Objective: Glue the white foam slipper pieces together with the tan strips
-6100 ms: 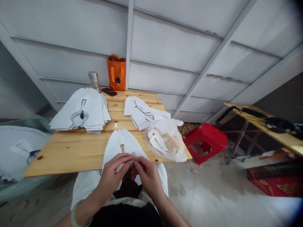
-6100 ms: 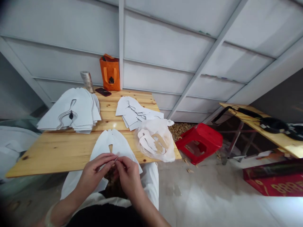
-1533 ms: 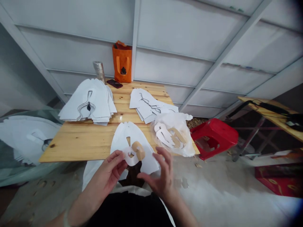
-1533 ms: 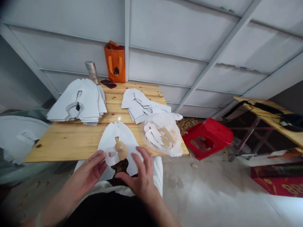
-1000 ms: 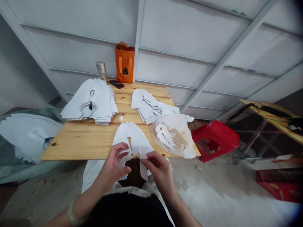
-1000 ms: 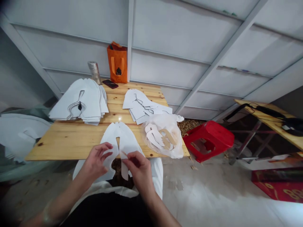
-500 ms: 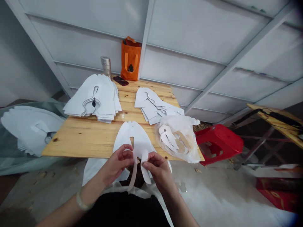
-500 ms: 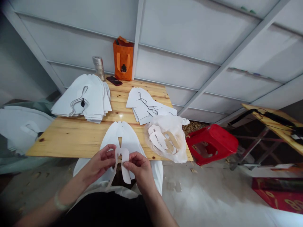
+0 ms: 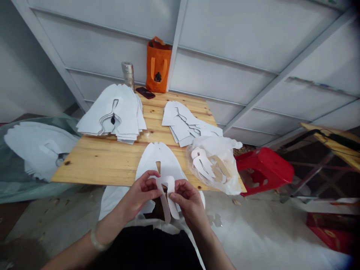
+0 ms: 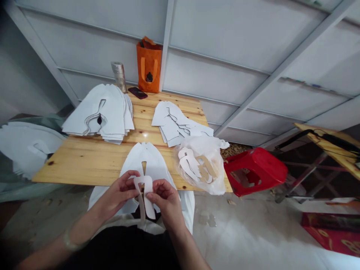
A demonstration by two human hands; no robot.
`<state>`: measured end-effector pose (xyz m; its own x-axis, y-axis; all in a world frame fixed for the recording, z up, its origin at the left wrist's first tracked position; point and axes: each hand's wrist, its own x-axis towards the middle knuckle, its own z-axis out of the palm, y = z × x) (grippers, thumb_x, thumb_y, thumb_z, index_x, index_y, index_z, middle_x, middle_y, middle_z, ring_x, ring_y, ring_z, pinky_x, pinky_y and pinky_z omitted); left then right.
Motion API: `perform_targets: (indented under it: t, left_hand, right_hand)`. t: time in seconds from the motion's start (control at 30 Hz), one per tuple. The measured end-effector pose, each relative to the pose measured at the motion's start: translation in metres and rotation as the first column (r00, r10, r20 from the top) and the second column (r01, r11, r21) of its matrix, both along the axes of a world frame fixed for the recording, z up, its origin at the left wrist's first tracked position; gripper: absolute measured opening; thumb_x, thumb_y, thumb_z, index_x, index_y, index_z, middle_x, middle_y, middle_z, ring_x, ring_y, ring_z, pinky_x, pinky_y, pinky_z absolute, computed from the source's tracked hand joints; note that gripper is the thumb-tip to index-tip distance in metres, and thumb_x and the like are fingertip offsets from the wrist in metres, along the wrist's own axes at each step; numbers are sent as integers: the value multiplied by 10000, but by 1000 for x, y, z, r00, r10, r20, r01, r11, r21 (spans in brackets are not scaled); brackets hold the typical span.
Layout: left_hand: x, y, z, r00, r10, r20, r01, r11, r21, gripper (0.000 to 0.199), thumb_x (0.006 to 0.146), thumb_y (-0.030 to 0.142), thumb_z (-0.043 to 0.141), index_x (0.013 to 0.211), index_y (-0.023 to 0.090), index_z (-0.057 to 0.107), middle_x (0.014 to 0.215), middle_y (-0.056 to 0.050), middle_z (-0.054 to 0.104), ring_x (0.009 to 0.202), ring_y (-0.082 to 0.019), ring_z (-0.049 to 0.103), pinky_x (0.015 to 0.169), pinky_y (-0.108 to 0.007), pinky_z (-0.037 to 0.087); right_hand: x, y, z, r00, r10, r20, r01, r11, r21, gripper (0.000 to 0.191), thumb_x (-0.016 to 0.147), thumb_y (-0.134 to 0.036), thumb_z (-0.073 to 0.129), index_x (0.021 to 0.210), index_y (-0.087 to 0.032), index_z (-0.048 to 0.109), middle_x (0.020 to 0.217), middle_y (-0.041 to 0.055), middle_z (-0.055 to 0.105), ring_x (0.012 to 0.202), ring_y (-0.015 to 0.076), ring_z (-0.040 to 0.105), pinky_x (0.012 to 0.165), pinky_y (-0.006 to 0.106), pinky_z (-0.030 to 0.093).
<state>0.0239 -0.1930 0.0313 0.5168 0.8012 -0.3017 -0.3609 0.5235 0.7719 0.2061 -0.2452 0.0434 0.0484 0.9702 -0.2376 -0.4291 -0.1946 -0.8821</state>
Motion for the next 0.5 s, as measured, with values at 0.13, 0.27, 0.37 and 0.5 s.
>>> perform_targets:
  t: [0.13,0.27,0.37,0.5]
  left_hand:
    - [0,-4,0,991,95,-99,-86,992,88,486,757,270,887,1121,222,568,923,2,740,835,-132,678,760,-226,513]
    - [-1,-6,2,969,187,-161,-158,972,174,405,793,280,837,1090,231,566,1005,19,684,881,-124,684,792,-225,532]
    - [-4,-7,5,953,191,-234,-146,969,198,403,809,292,814,1107,247,546,1068,29,614,771,-85,645,689,-203,522]
    - [-7,-5,5,928,221,-298,-144,955,260,454,799,300,809,1145,268,517,1153,14,568,760,-79,645,680,-208,540]
  right_hand:
    - [-2,-2,-4,999,-32,4,32,999,-17,253,713,-328,925,823,-213,729,766,-18,672,689,112,577,651,211,457]
    - [-5,-4,-8,997,-55,57,58,998,-40,235,758,-366,891,833,-206,737,764,-14,680,677,108,570,628,207,441]
    - [-10,-3,-4,990,-76,119,80,996,-32,234,758,-348,875,881,-207,733,797,-9,691,722,130,601,665,227,469]
    - [-13,-1,-2,966,-94,240,105,994,-32,235,776,-374,835,869,-199,710,769,-5,677,713,146,597,662,248,471]
